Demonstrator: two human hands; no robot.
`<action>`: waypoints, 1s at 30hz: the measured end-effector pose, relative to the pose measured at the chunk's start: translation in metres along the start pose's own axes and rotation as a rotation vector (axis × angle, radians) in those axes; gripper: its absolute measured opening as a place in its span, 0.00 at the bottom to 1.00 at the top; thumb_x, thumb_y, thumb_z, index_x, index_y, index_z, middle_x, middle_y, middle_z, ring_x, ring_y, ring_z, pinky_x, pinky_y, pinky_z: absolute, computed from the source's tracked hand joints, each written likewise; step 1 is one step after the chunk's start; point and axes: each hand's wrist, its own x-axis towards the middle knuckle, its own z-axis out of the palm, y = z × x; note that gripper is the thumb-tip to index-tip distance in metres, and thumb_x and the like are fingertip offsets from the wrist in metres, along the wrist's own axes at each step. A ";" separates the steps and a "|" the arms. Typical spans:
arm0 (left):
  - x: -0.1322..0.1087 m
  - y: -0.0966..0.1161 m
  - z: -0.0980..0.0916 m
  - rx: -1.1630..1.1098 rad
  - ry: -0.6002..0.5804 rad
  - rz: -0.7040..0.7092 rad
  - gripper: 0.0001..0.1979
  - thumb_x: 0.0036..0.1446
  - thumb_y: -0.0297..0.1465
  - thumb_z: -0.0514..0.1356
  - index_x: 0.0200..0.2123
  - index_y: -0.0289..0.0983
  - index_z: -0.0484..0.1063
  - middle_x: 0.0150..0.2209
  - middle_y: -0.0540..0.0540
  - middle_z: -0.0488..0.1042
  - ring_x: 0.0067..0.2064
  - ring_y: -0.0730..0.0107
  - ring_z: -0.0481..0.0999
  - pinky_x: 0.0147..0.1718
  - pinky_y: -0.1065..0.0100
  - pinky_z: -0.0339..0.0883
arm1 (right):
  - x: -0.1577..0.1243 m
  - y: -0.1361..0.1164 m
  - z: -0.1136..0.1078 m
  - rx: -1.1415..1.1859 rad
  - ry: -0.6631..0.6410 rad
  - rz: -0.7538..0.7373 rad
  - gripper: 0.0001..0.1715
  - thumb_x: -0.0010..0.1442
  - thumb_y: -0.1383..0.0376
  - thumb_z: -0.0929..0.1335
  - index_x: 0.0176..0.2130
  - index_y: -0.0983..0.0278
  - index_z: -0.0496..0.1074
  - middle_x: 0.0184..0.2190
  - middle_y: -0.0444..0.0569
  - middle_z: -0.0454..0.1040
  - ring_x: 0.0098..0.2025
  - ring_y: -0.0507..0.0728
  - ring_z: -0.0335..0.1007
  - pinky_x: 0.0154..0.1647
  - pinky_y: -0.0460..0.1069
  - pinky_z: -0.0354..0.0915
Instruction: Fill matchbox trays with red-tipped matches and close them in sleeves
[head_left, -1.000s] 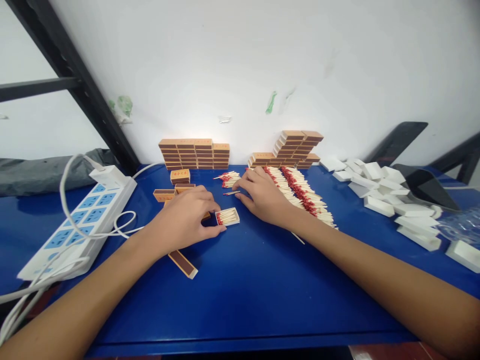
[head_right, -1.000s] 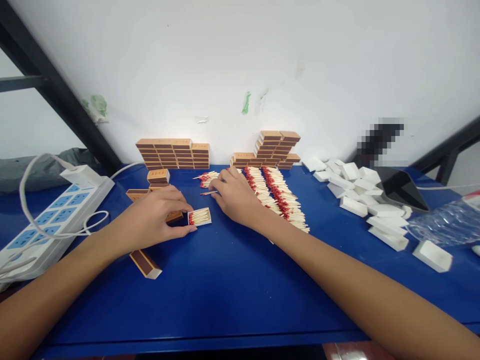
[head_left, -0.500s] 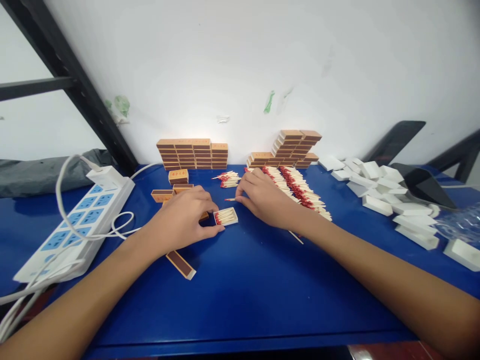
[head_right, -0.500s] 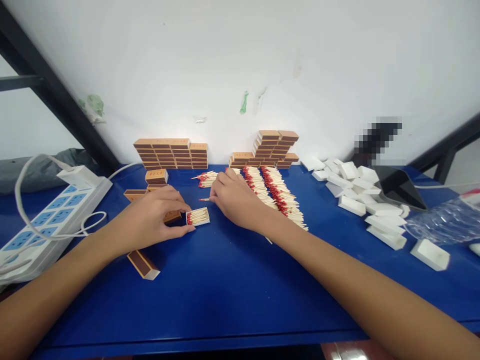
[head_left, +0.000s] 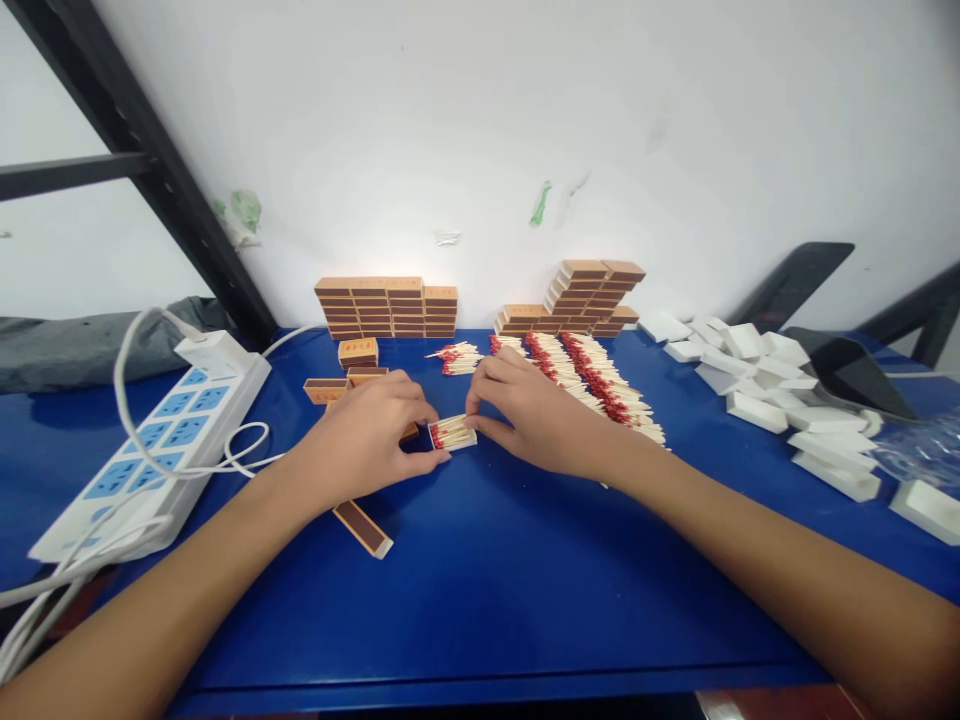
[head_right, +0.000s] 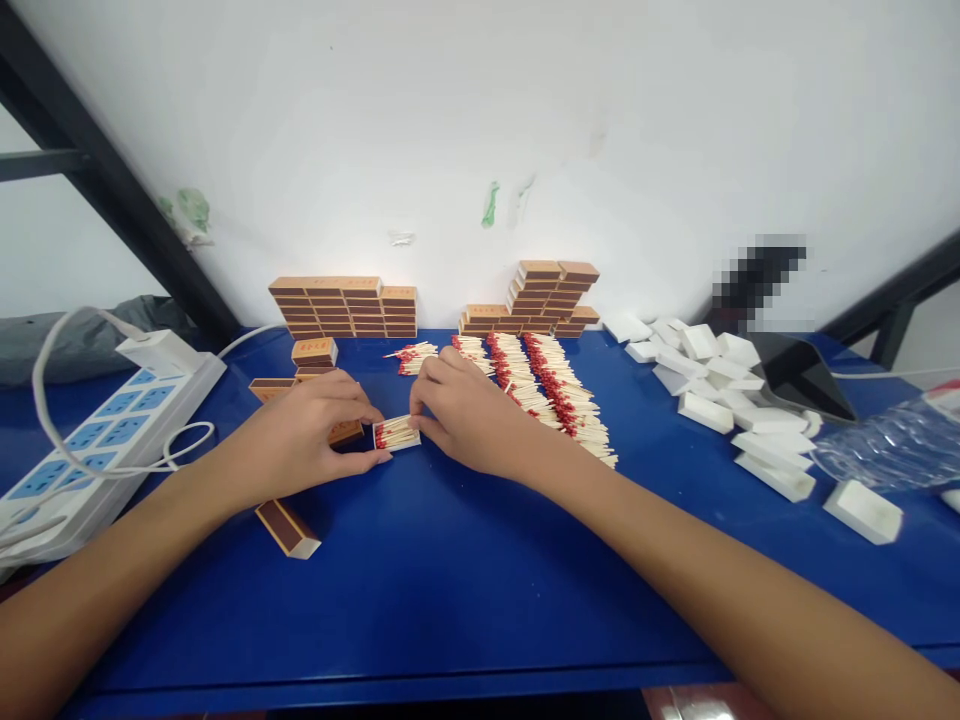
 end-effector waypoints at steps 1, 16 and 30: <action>0.000 0.000 0.000 0.000 -0.002 -0.001 0.14 0.63 0.41 0.70 0.42 0.37 0.84 0.39 0.42 0.81 0.46 0.54 0.77 0.47 0.55 0.73 | 0.000 0.000 0.000 -0.004 -0.003 0.003 0.06 0.73 0.67 0.68 0.41 0.62 0.75 0.44 0.54 0.74 0.50 0.63 0.65 0.54 0.59 0.64; 0.000 0.000 -0.001 -0.005 0.007 0.003 0.14 0.62 0.41 0.71 0.44 0.37 0.84 0.40 0.42 0.82 0.47 0.53 0.78 0.47 0.55 0.73 | 0.014 0.027 0.016 -0.124 0.142 0.133 0.13 0.74 0.65 0.66 0.54 0.63 0.77 0.50 0.58 0.76 0.54 0.67 0.63 0.60 0.63 0.62; 0.000 -0.001 0.001 0.006 0.008 0.001 0.13 0.63 0.42 0.70 0.43 0.38 0.84 0.39 0.42 0.81 0.47 0.53 0.77 0.46 0.56 0.73 | 0.010 0.037 0.022 -0.189 0.126 0.137 0.05 0.72 0.64 0.69 0.45 0.61 0.77 0.48 0.57 0.75 0.54 0.67 0.62 0.59 0.62 0.62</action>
